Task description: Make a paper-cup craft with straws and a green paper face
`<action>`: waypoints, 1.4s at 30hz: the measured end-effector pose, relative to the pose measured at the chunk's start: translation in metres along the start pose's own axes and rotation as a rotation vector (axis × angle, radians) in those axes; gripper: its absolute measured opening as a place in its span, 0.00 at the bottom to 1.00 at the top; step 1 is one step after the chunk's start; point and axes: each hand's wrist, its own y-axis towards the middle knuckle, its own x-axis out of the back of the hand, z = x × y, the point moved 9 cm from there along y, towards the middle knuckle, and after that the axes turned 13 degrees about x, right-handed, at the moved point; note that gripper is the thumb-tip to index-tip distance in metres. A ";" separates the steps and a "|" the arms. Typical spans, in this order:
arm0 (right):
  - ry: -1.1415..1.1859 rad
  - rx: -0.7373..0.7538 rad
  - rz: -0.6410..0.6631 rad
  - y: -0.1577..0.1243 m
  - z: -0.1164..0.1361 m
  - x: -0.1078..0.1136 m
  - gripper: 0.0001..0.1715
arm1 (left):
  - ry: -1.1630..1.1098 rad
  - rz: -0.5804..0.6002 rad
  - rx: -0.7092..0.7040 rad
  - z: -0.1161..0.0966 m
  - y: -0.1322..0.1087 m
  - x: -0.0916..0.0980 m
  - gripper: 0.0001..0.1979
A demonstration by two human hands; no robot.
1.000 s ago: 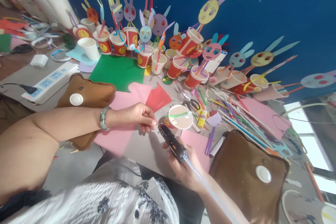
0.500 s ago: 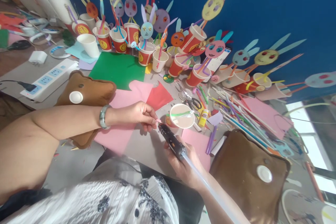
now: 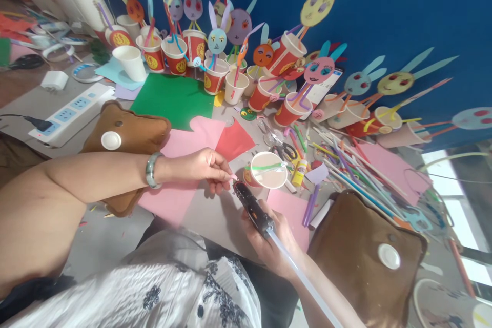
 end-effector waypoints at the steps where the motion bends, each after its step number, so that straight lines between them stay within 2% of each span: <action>1: 0.005 0.002 0.006 0.000 0.001 -0.001 0.18 | 0.000 0.002 -0.001 0.000 0.000 0.000 0.18; 9: 0.002 -0.054 0.000 -0.003 -0.005 -0.002 0.18 | 0.008 -0.011 -0.002 0.000 0.001 0.000 0.17; 17: 0.019 -0.031 0.026 -0.002 -0.004 -0.001 0.14 | 0.013 0.007 -0.018 -0.002 -0.001 -0.002 0.17; 29: 0.028 -0.025 0.050 -0.004 -0.003 -0.002 0.15 | 0.015 0.002 -0.031 -0.004 -0.001 -0.002 0.17; 36: 0.044 -0.015 0.076 -0.005 0.000 -0.001 0.12 | 0.004 0.006 -0.023 -0.005 -0.002 -0.003 0.13; 42: 0.062 -0.001 0.073 -0.004 0.003 -0.001 0.09 | 0.008 0.012 -0.027 -0.004 -0.002 -0.003 0.13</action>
